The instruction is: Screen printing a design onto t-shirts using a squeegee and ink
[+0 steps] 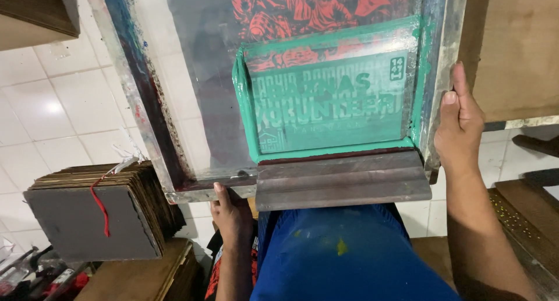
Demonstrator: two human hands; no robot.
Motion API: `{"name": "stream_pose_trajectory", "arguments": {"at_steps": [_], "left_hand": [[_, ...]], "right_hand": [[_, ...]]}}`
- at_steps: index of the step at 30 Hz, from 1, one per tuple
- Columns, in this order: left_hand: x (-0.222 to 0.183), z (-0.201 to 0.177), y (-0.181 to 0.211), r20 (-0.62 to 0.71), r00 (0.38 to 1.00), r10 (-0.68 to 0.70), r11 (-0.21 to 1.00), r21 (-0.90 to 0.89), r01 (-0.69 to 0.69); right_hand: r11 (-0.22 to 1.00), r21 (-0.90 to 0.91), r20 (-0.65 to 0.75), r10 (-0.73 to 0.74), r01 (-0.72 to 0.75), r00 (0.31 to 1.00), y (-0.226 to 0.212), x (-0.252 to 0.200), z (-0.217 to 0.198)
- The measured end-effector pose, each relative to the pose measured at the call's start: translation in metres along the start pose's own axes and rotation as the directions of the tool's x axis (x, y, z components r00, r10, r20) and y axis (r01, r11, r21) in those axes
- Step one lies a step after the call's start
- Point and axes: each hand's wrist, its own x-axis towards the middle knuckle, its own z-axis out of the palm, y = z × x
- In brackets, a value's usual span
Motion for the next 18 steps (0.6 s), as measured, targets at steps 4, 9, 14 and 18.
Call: {"name": "stream_pose_trajectory", "arguments": {"at_steps": [4, 9, 14, 18], "left_hand": [[0.013, -0.003, -0.017, 0.179, 0.976, 0.122, 0.956, -0.287, -0.067], [-0.009, 0.002, 0.013, -0.069, 0.994, -0.089, 0.986, 0.136, 0.097], [0.008, -0.003, -0.01, 0.131, 0.991, 0.031, 0.983, -0.181, -0.007], [0.005, -0.001, -0.006, 0.143, 0.986, 0.088, 0.974, -0.222, -0.055]], "right_hand": [[0.999, 0.014, 0.005, -0.049, 0.048, 0.999, 0.008, -0.001, 0.0], [1.0, 0.008, -0.007, 0.02, -0.02, 1.0, -0.001, 0.0, 0.0], [0.999, -0.019, 0.003, 0.029, -0.029, 1.0, 0.0, 0.0, -0.002], [1.0, -0.012, 0.004, 0.016, -0.016, 1.0, 0.0, 0.0, -0.001]]}}
